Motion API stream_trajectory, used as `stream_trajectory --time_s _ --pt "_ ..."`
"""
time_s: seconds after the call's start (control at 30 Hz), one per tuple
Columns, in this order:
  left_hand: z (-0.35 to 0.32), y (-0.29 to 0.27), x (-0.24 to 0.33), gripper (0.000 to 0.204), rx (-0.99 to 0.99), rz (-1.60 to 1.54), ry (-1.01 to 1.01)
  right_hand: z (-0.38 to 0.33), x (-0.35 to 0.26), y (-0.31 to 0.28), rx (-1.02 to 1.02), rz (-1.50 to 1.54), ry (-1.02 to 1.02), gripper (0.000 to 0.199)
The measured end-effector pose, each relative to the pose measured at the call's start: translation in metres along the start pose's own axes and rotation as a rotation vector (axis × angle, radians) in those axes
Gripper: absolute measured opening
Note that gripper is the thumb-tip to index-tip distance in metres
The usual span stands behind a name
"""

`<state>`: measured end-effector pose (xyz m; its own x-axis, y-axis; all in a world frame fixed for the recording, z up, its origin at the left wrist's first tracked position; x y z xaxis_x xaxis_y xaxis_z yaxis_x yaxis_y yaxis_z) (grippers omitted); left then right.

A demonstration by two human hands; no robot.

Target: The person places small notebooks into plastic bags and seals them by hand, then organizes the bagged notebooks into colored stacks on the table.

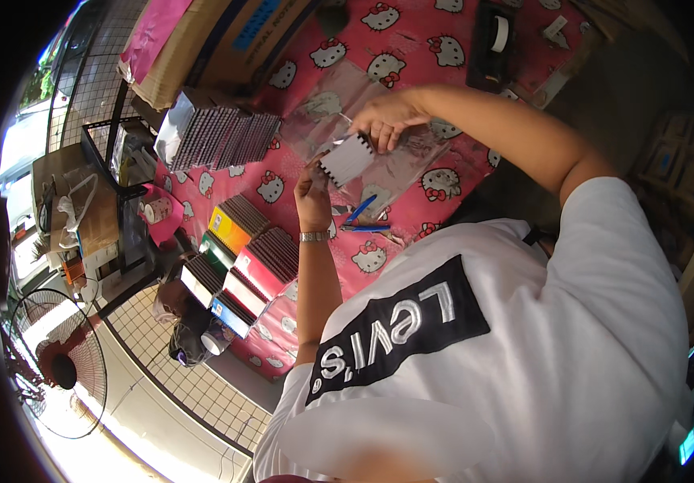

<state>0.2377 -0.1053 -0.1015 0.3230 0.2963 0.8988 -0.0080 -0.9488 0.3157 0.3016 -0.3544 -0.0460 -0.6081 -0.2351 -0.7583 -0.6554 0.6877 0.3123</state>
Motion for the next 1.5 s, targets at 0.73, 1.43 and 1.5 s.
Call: stream_trajectory --time_s 0.73,1.43,1.5 --pt "-0.029 0.042 0.049 0.036 -0.326 1.282 0.882 -0.019 0.028 0.059 0.497 -1.072 -1.104 0.025" --pt "0.025 0.037 0.044 0.021 -0.144 1.238 0.278 -0.116 0.151 -0.118 1.567 0.637 -0.279 0.02" --pt "0.028 0.049 0.047 0.03 -0.118 1.24 0.237 -0.118 0.158 -0.116 1.603 0.738 -0.483 0.018"
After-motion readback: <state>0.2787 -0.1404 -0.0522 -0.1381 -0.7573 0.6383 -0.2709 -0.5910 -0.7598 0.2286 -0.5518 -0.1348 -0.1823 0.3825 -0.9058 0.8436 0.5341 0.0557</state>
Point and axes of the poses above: each hand's wrist, its own z-axis towards the middle knuckle, its own y-axis out of the palm, x = y × z, the point moved 3 cm from there along z, towards the middle knuckle, and after that the axes turned 3 degrees about x, right-handed, at the moved point
